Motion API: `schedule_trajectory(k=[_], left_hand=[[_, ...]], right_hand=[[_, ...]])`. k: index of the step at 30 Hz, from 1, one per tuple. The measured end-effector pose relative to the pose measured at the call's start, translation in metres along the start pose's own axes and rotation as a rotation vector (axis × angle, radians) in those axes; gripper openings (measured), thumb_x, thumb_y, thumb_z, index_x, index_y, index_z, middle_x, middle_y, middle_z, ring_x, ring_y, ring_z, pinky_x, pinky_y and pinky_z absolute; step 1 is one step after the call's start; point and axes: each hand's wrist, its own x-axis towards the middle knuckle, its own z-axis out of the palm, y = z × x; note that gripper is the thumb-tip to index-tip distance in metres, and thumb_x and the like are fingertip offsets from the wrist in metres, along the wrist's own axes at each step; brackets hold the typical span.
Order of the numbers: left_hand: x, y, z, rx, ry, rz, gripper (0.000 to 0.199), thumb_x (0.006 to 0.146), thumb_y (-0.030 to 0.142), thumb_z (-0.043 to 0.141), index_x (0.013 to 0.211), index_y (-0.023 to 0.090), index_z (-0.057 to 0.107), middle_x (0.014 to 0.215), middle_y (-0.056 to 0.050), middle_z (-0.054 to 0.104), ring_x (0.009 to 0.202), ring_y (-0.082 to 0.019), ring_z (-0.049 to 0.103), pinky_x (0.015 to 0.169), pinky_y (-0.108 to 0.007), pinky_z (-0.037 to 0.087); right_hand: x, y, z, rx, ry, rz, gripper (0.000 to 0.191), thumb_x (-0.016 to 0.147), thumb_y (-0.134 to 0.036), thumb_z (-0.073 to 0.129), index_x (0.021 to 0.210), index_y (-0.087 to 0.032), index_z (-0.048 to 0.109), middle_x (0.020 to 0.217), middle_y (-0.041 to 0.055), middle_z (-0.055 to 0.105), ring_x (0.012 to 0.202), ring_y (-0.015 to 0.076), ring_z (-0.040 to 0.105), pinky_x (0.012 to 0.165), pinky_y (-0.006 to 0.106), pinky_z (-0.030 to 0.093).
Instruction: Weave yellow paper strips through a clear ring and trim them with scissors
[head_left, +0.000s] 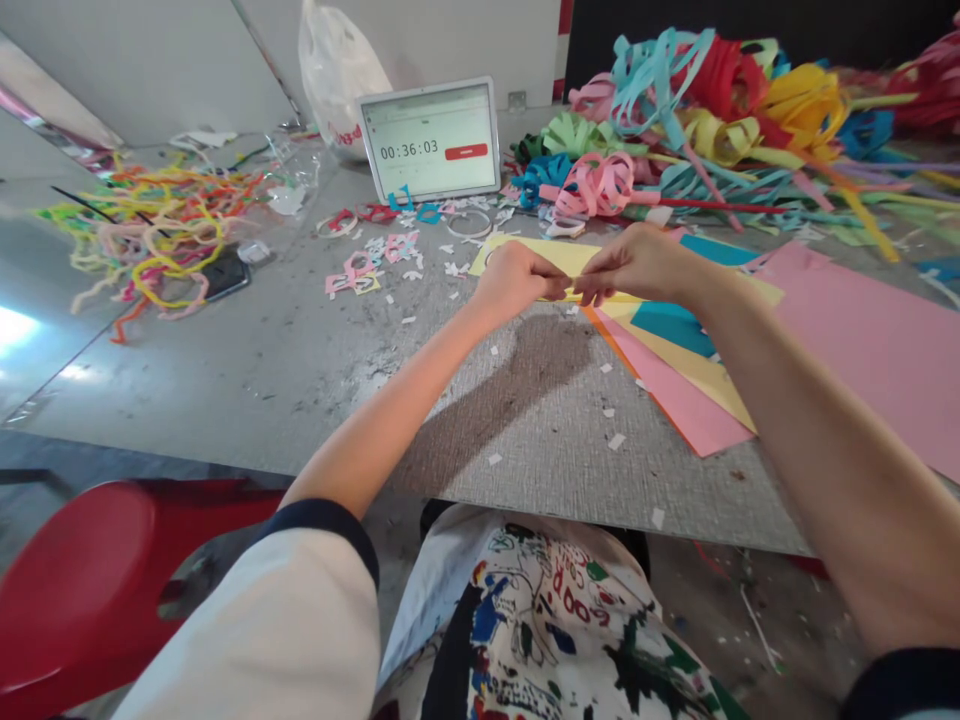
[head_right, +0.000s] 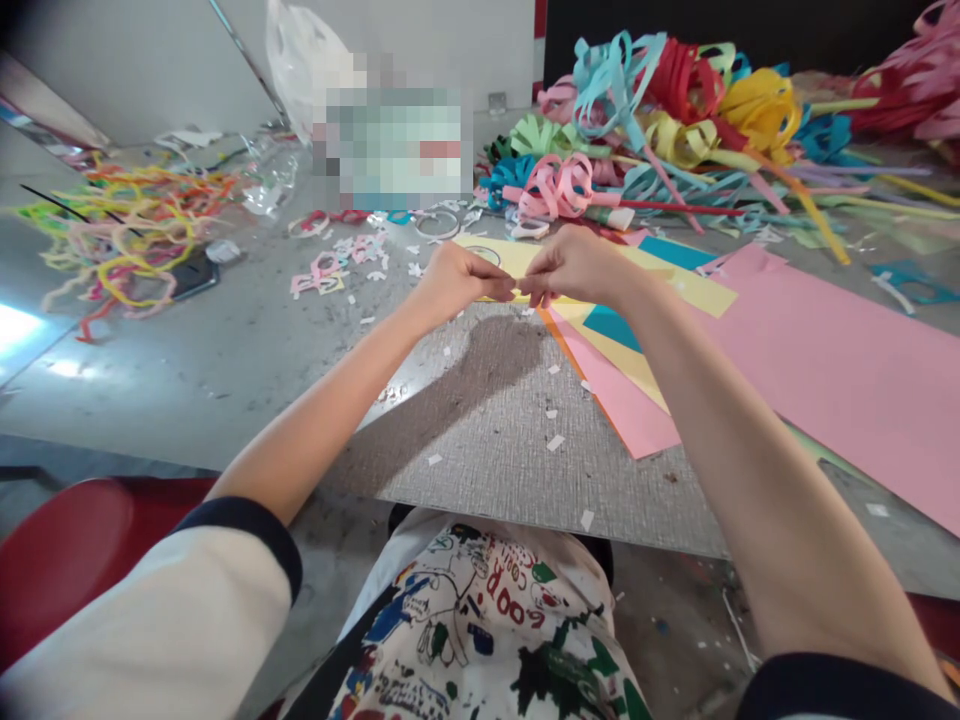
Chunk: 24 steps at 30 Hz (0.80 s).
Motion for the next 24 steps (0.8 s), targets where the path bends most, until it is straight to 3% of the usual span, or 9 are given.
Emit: schedule_trajectory(k=[3, 9, 17, 24], left_hand=[[-0.001, 0.002, -0.001, 0.031, -0.077, -0.002, 0.014, 0.078, 0.008, 0.085, 0.071, 0.020, 0.086, 0.069, -0.004, 0.079, 0.081, -0.027, 0.081, 0.106, -0.054, 0.063], [-0.001, -0.005, -0.011, -0.063, -0.052, -0.105, 0.011, 0.080, 0.011, 0.087, 0.070, 0.013, 0.083, 0.070, -0.010, 0.078, 0.086, -0.028, 0.083, 0.102, -0.051, 0.065], [-0.005, -0.003, -0.016, -0.115, -0.100, -0.128, 0.019, 0.083, 0.031, 0.094, 0.083, 0.014, 0.083, 0.079, -0.010, 0.079, 0.082, -0.023, 0.082, 0.086, -0.039, 0.068], [-0.003, 0.003, -0.008, 0.016, -0.100, -0.010, 0.014, 0.092, 0.017, 0.078, 0.079, 0.013, 0.081, 0.070, -0.006, 0.075, 0.069, -0.014, 0.074, 0.079, -0.030, 0.063]], right_hand=[[-0.001, 0.001, 0.000, 0.064, 0.000, 0.028, 0.025, 0.093, -0.014, 0.082, 0.068, -0.017, 0.083, 0.067, 0.0106, 0.077, 0.064, 0.0170, 0.068, 0.068, 0.032, 0.054], [-0.003, 0.003, -0.010, 0.013, 0.043, 0.120, 0.028, 0.089, -0.003, 0.080, 0.064, -0.017, 0.082, 0.063, 0.0073, 0.075, 0.059, 0.0123, 0.064, 0.069, 0.030, 0.051], [-0.003, 0.009, -0.014, -0.054, 0.037, 0.105, 0.025, 0.092, -0.011, 0.078, 0.069, -0.018, 0.082, 0.069, 0.0087, 0.079, 0.065, 0.0149, 0.069, 0.071, 0.031, 0.051], [-0.003, 0.000, -0.004, -0.127, 0.096, 0.012, 0.011, 0.092, -0.020, 0.079, 0.083, -0.021, 0.086, 0.081, 0.0054, 0.081, 0.079, 0.0185, 0.073, 0.080, 0.033, 0.054]])
